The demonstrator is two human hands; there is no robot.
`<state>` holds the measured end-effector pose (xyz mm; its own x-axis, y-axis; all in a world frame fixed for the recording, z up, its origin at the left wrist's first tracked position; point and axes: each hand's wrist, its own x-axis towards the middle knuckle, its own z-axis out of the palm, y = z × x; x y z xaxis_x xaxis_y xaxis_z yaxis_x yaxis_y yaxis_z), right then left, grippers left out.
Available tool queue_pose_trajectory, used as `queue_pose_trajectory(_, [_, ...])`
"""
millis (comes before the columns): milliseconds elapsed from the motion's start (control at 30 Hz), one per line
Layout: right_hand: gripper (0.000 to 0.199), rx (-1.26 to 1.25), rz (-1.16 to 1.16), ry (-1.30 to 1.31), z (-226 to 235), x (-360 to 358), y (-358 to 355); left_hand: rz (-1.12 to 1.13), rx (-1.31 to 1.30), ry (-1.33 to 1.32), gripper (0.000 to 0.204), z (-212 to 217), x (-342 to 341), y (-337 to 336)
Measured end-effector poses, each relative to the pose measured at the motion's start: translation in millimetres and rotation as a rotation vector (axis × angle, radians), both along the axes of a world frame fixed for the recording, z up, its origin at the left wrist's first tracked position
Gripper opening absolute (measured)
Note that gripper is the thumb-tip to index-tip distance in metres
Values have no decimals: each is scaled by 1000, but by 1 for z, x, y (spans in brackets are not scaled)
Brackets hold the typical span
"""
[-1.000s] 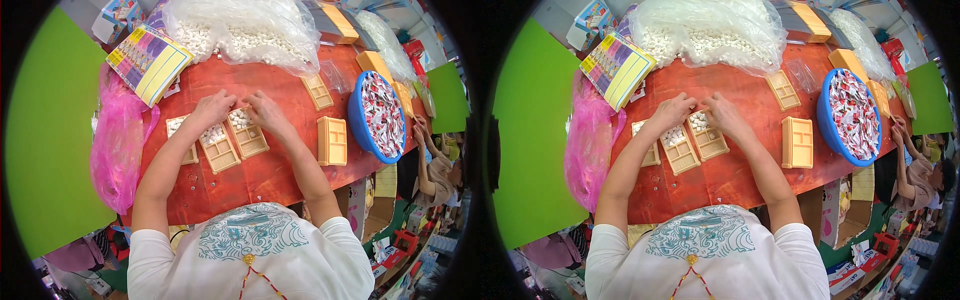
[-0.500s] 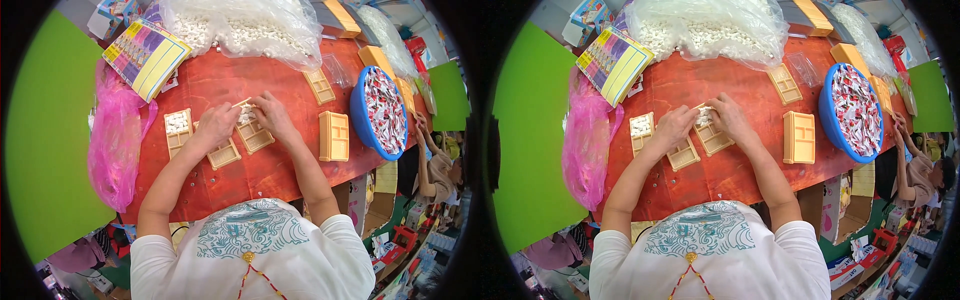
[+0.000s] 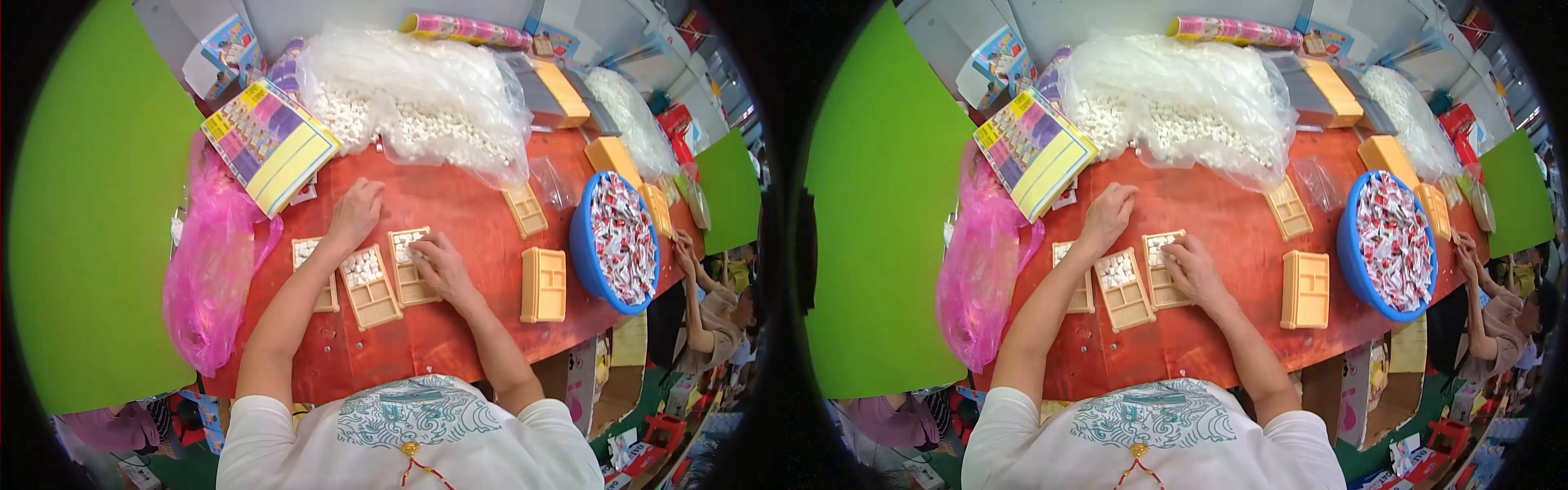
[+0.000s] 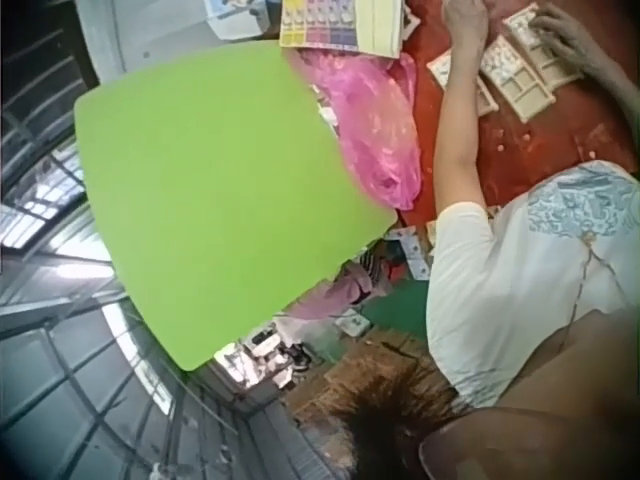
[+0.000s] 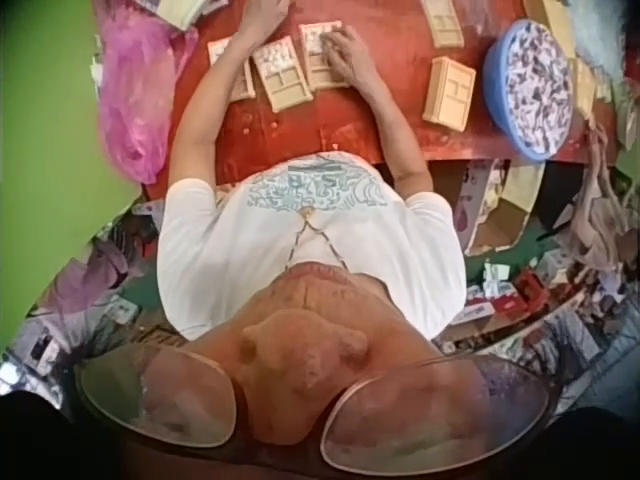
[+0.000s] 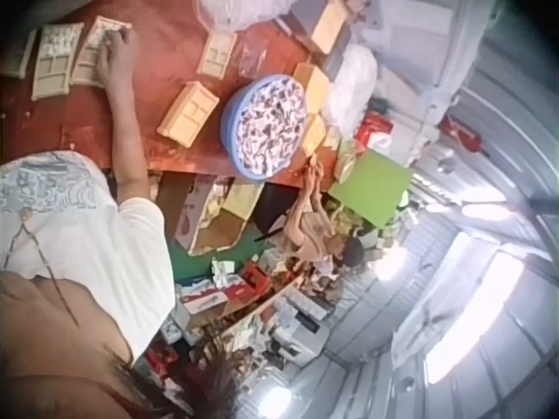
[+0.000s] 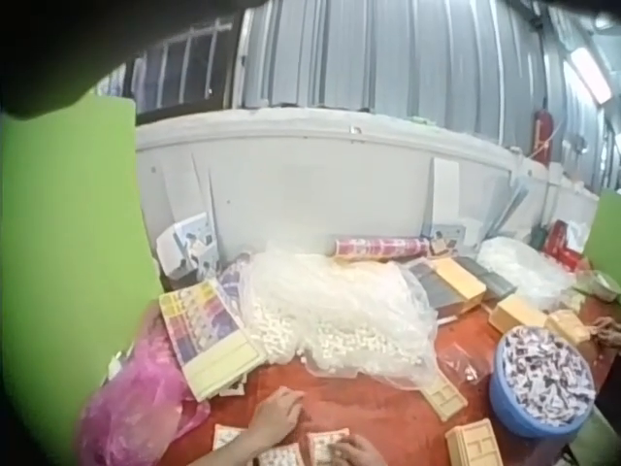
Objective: Sorting small white cubic items and placing them into compartmentalized yellow trays for packaging.
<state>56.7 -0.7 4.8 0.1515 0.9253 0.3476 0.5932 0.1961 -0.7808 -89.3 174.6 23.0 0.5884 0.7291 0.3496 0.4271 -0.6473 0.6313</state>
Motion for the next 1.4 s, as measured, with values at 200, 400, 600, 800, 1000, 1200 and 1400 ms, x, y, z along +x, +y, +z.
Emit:
queue_pose_trajectory(200, [19,18,-83,423,-26,23,7,177,42,351,33,-16,47,78])
queue_pose_trajectory(400, [19,-23,-101,397,-22,21,6,165,13,562,43,-18,73,129])
queue_pose_trajectory(600, [18,15,-142,356,-25,27,11,76,73,688,34,-9,89,119])
queue_pose_trajectory(800, [16,43,-114,336,-34,31,21,31,225,612,24,-26,79,116])
queue_pose_trajectory(1000, [19,-44,-108,454,-32,29,16,-119,19,231,16,-14,39,36])
queue_pose_trajectory(1200, [19,82,-116,475,-39,29,17,-285,15,164,17,5,27,-54])
queue_pose_trajectory(1400, [17,81,-104,660,-38,28,14,-234,-4,423,21,15,24,-72])
